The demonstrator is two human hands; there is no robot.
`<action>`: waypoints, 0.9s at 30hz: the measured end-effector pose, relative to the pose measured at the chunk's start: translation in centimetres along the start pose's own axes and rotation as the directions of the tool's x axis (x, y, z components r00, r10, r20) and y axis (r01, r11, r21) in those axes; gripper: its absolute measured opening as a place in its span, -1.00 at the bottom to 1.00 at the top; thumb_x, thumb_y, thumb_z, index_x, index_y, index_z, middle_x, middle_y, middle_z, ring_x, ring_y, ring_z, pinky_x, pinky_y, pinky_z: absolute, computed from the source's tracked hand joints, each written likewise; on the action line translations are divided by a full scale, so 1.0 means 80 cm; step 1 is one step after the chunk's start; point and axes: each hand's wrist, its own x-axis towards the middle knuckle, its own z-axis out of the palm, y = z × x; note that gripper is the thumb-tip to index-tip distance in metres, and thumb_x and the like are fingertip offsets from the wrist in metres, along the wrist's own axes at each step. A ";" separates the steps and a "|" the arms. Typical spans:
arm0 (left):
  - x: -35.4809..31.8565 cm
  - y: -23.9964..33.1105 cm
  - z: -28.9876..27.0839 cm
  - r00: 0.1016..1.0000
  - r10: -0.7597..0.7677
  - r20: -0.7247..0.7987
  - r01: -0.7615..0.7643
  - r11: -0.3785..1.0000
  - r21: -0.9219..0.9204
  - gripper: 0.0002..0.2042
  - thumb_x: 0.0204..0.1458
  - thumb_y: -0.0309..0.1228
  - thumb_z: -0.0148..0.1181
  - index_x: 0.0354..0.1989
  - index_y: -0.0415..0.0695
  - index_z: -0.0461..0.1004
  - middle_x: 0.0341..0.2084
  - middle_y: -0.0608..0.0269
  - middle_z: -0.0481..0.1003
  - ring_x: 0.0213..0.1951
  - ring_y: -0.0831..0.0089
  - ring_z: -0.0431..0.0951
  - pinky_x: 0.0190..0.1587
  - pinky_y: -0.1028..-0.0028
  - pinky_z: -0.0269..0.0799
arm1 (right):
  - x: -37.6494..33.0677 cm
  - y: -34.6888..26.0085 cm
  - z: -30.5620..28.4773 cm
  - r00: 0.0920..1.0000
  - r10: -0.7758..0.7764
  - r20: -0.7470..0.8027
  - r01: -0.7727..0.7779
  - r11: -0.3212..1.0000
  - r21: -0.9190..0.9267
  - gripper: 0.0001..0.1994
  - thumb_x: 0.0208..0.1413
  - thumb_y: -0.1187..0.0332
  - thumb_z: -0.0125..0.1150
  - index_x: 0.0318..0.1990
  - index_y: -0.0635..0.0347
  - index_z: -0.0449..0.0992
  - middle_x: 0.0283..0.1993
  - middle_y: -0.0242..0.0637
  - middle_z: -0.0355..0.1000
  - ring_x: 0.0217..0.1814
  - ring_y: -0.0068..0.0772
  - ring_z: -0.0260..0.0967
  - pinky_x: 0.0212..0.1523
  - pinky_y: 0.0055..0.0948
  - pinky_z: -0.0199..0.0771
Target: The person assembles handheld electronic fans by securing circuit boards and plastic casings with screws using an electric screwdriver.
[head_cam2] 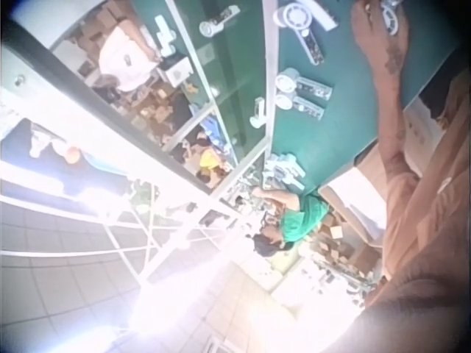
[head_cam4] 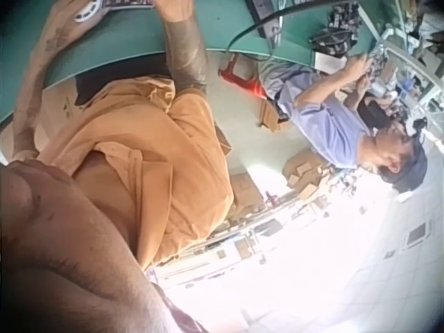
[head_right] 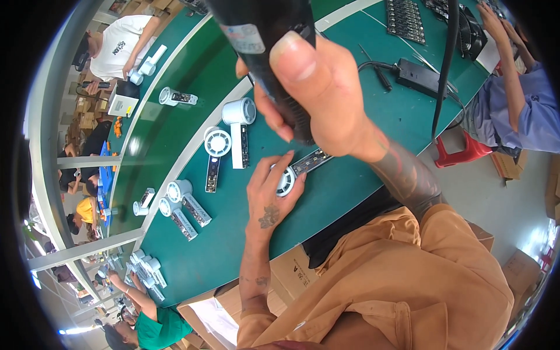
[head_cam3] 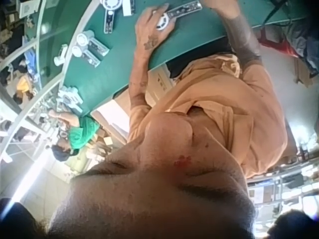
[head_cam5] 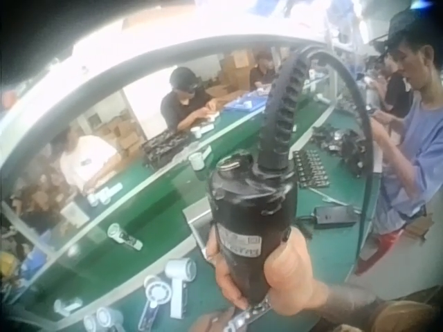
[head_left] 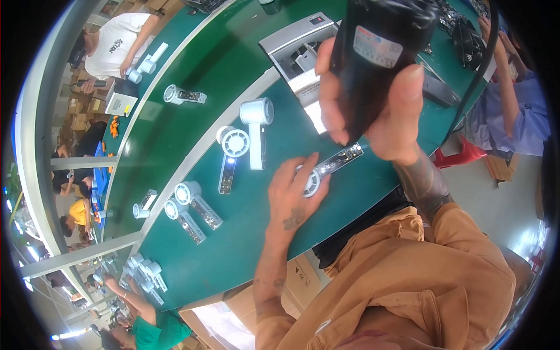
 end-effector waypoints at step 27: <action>-0.002 -0.008 0.000 0.999 0.049 0.014 -0.049 0.999 -0.006 -0.72 -0.19 -0.43 0.46 -0.29 -0.14 0.51 -0.34 0.17 0.48 -0.28 0.15 0.54 -0.26 0.24 0.46 | -0.027 0.034 0.022 0.958 0.113 0.262 -0.152 0.980 0.131 -0.63 0.29 0.12 0.10 -0.10 0.34 0.40 -0.55 -0.48 0.32 -0.58 -0.75 0.24 -0.58 -0.63 0.26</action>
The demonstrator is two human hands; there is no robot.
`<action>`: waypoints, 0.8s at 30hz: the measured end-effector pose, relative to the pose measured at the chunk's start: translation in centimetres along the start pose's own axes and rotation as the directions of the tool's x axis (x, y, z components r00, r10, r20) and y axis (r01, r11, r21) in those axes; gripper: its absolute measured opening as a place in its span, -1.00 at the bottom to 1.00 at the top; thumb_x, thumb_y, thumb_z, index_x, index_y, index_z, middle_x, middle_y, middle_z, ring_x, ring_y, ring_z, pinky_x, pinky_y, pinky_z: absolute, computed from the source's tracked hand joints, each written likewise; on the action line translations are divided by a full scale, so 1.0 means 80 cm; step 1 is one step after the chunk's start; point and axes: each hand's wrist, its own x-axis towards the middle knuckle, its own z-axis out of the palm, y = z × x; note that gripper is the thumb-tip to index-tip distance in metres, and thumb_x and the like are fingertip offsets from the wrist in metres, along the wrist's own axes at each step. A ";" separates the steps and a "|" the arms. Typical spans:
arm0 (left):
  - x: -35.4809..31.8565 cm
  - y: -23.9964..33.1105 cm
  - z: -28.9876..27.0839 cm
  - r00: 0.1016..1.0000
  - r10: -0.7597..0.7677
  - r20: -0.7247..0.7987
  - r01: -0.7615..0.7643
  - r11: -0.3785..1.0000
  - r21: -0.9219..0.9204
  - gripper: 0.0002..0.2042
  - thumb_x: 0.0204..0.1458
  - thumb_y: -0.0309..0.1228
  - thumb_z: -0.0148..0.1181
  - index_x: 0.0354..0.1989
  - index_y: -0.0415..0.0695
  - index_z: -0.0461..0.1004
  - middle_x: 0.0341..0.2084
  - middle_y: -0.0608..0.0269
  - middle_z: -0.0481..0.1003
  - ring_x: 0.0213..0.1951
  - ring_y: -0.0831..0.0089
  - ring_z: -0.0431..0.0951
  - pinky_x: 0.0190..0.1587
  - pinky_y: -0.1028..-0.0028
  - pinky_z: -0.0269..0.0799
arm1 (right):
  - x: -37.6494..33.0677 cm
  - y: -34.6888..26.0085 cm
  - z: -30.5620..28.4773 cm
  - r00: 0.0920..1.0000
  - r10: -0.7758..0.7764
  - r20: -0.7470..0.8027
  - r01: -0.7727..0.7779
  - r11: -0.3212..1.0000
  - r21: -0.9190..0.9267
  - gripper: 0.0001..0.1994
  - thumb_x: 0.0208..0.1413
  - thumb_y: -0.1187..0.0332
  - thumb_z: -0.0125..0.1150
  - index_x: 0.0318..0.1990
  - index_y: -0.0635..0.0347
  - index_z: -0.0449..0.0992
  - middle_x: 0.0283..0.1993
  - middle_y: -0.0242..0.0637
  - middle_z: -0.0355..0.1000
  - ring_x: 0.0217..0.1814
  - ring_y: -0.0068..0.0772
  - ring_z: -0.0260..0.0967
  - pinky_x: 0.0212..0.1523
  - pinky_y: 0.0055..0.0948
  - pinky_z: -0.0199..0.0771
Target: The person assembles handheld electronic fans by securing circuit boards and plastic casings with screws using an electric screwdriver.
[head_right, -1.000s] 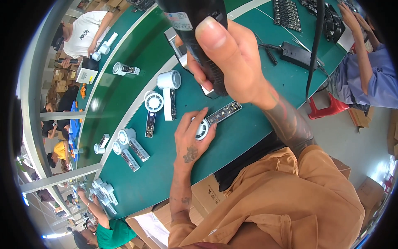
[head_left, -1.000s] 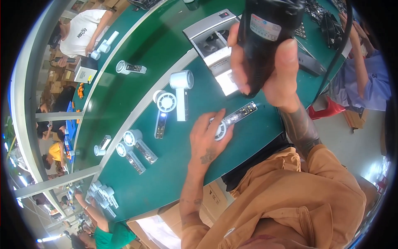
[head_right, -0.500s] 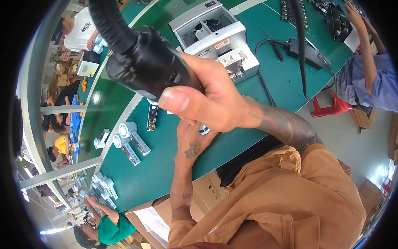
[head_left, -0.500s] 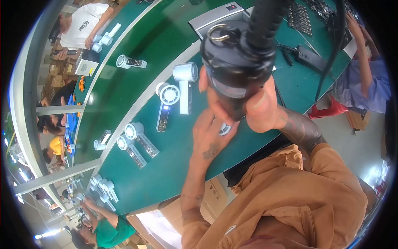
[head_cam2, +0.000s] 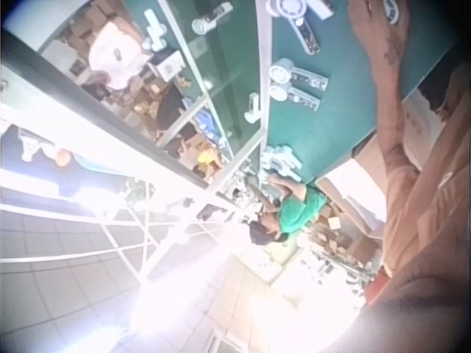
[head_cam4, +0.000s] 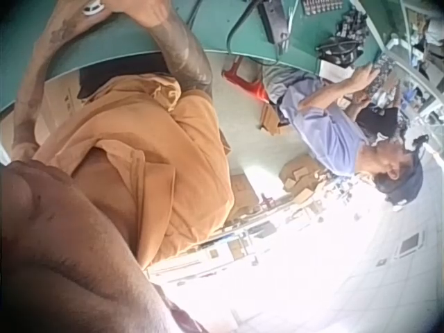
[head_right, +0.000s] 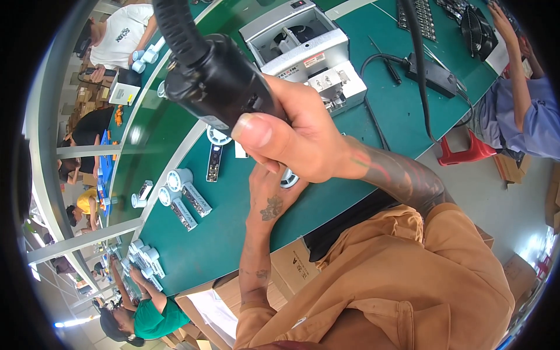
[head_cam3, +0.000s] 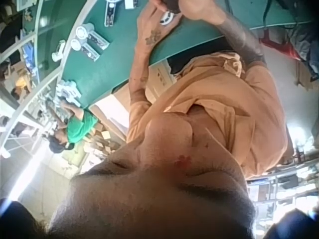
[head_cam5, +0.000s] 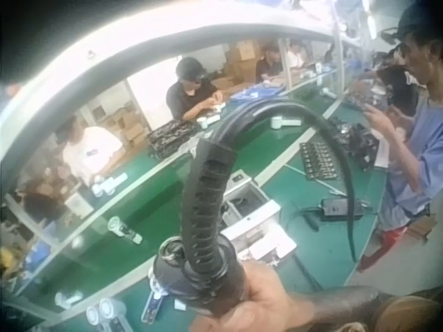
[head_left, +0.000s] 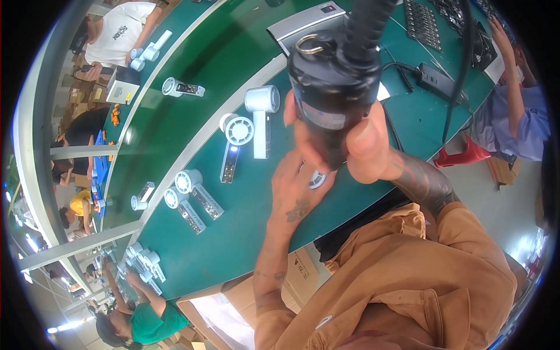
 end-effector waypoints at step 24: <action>0.006 0.012 -0.016 0.998 0.037 -0.054 -0.036 0.999 0.025 -0.71 -0.22 -0.42 0.47 -0.29 -0.15 0.54 -0.28 0.12 0.50 -0.24 0.10 0.54 -0.21 0.22 0.47 | -0.008 0.004 0.015 0.982 -0.093 0.166 0.109 0.990 -0.089 -0.44 -0.12 0.21 0.61 -0.08 0.34 0.41 -0.49 -0.32 0.49 -0.54 -0.57 0.38 -0.51 -0.55 0.33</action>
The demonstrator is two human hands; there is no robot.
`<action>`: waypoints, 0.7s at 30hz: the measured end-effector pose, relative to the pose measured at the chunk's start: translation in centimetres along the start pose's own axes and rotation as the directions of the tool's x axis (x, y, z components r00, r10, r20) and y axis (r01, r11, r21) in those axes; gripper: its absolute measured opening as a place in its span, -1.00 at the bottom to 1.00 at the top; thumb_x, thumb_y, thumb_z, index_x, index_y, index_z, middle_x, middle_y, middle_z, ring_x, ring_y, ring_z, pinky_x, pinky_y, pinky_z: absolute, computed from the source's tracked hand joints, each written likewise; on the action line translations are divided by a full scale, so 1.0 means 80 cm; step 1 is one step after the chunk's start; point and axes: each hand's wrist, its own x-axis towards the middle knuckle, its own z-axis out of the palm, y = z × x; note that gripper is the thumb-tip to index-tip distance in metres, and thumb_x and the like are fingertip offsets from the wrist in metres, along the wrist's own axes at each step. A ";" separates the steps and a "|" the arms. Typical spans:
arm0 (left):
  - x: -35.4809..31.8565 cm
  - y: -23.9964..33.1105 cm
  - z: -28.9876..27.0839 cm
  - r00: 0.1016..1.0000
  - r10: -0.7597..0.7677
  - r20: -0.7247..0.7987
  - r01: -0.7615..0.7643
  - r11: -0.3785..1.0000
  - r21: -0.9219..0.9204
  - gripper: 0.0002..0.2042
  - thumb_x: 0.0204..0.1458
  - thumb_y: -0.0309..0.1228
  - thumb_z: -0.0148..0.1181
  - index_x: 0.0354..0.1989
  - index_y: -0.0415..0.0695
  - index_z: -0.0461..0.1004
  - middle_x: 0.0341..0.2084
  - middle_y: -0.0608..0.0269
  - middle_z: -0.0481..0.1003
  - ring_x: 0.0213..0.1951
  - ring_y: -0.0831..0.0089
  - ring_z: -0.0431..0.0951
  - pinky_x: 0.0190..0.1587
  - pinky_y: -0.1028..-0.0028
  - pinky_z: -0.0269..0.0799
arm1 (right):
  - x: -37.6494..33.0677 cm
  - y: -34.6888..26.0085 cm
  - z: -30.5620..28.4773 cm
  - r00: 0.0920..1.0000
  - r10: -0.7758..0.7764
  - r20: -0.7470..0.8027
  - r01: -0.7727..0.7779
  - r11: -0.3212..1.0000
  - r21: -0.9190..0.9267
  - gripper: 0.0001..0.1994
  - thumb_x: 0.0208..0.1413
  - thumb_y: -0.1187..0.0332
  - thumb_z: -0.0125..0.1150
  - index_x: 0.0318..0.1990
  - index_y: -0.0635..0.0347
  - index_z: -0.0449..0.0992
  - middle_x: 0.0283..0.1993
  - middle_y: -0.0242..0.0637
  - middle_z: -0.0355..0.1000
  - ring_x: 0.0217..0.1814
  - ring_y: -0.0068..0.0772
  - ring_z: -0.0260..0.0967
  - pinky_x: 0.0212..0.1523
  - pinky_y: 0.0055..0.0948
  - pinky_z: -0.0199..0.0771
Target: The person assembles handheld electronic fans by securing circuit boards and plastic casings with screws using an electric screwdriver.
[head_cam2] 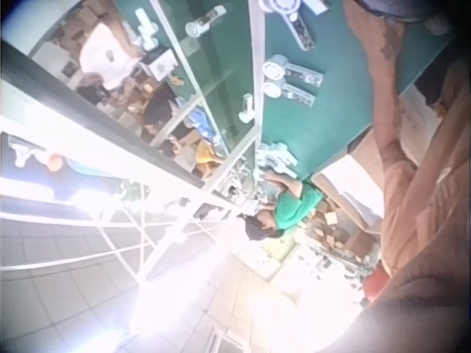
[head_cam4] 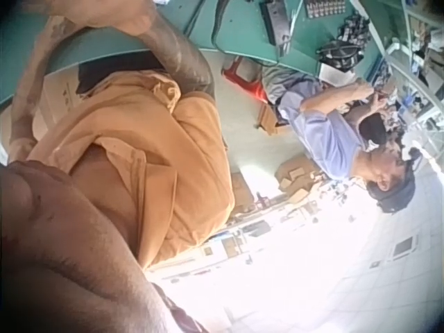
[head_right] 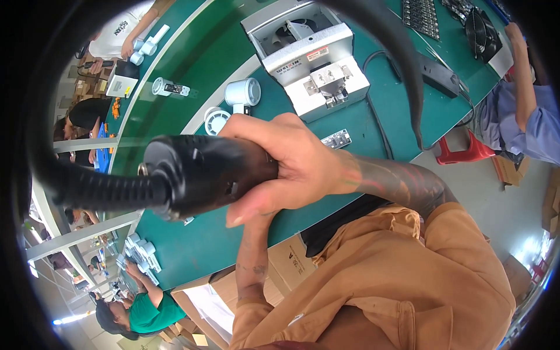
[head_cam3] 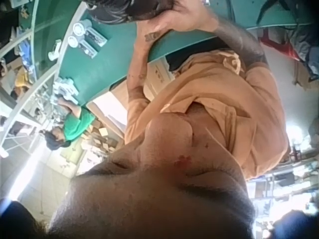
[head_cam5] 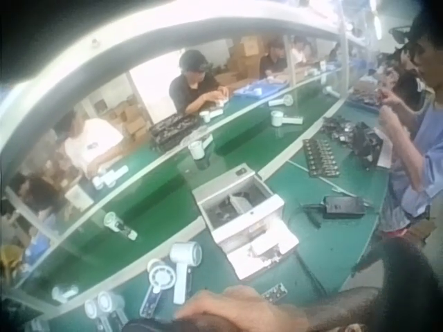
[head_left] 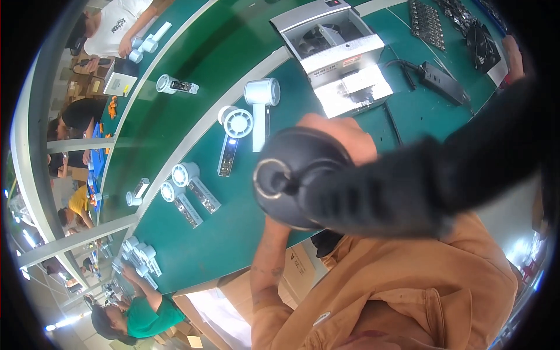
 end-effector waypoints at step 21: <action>-0.007 -0.006 0.016 0.993 -0.096 0.072 0.096 0.995 0.006 -0.57 -0.13 -0.38 0.45 -0.03 -0.16 0.56 -0.23 0.12 0.50 -0.22 0.14 0.55 -0.18 0.25 0.50 | 0.026 0.002 -0.040 0.970 -0.003 -0.244 -0.008 0.999 -0.042 -0.55 0.31 0.08 0.05 0.08 0.33 0.35 -0.49 -0.34 0.36 -0.59 -0.66 0.24 -0.59 -0.59 0.24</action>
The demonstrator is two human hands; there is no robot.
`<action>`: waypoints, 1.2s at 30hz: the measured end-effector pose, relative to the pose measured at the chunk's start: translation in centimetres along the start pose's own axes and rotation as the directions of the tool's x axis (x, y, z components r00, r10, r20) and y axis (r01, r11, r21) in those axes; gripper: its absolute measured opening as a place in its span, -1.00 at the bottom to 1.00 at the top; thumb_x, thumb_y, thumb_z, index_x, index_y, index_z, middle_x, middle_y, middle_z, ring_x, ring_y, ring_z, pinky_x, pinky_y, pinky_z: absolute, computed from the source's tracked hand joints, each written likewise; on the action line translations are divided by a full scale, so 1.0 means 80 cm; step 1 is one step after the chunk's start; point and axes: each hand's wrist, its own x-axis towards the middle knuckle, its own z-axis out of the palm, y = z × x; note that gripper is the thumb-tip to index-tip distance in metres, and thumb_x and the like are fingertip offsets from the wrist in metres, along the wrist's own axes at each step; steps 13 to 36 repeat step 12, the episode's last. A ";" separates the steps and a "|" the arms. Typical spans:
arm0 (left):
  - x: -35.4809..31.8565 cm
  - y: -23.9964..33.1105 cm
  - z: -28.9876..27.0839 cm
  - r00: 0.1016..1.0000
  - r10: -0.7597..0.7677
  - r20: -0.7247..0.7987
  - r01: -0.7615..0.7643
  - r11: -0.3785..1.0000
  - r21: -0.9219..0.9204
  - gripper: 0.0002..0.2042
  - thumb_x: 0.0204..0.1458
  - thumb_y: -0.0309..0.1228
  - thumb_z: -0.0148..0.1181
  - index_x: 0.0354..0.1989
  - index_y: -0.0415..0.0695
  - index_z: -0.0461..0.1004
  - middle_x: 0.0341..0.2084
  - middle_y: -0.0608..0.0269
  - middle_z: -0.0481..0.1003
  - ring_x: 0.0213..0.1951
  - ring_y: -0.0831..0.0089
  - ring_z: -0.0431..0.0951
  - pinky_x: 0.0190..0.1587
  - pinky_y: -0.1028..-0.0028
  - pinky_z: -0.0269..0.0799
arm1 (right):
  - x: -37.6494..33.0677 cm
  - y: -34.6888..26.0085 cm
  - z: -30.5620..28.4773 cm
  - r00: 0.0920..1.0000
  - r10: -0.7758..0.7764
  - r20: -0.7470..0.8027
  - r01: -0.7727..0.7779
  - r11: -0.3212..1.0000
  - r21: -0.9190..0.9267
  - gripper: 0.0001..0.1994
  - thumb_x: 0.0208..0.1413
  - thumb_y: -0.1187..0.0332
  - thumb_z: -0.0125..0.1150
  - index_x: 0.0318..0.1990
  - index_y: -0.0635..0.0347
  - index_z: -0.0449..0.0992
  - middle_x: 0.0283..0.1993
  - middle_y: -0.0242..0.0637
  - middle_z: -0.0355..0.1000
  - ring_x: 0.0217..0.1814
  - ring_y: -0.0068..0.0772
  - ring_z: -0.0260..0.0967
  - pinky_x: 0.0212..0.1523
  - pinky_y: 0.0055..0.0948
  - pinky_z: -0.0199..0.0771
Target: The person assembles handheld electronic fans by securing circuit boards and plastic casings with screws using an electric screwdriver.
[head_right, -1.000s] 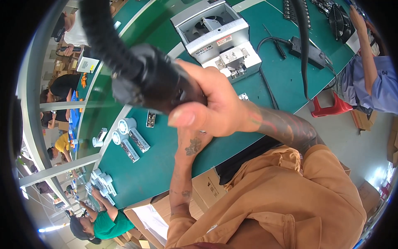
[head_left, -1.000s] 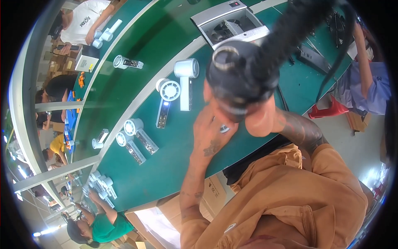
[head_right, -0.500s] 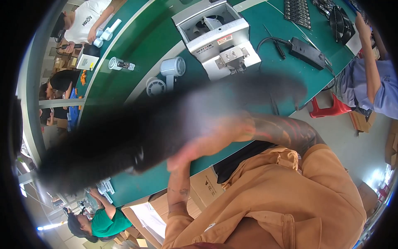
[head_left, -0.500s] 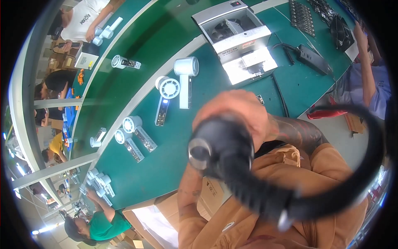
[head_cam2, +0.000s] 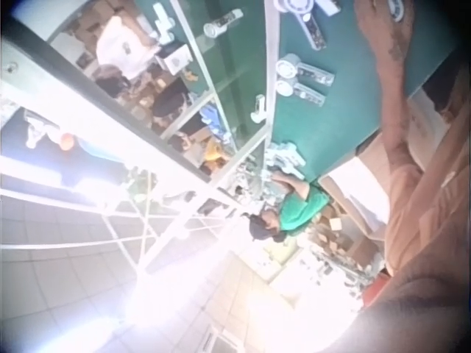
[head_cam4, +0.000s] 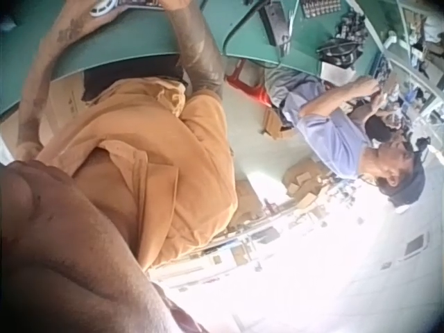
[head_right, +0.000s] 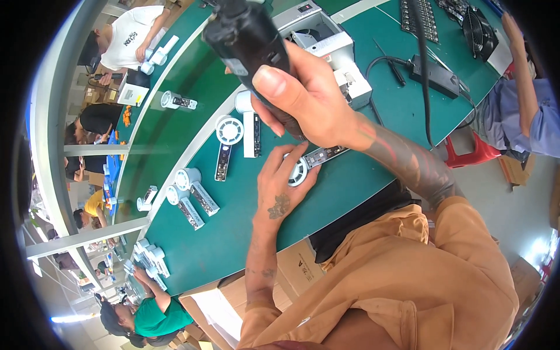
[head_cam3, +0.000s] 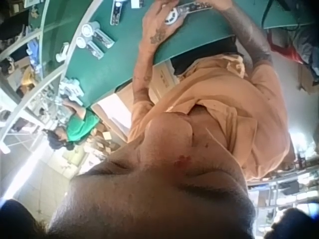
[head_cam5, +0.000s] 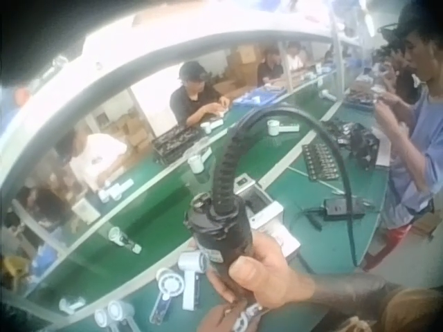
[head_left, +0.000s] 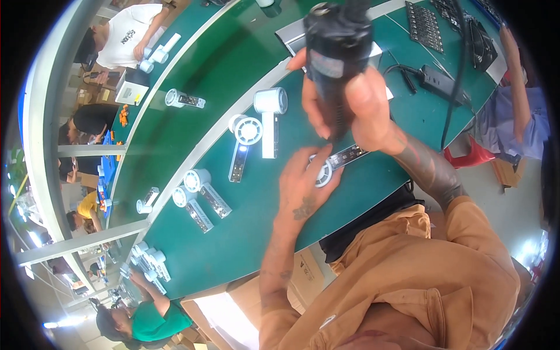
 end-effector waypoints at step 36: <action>0.002 -0.002 -0.001 1.000 0.003 0.003 -0.003 1.000 -0.011 -0.56 -0.14 -0.40 0.46 -0.02 -0.17 0.55 -0.20 0.10 0.51 -0.26 0.16 0.56 -0.22 0.26 0.50 | -0.007 0.015 -0.011 0.984 0.156 0.083 -0.152 0.987 -0.048 -0.09 0.04 -0.39 0.18 0.16 0.40 0.33 -0.24 -0.20 0.45 -0.50 -0.61 0.37 -0.50 -0.61 0.34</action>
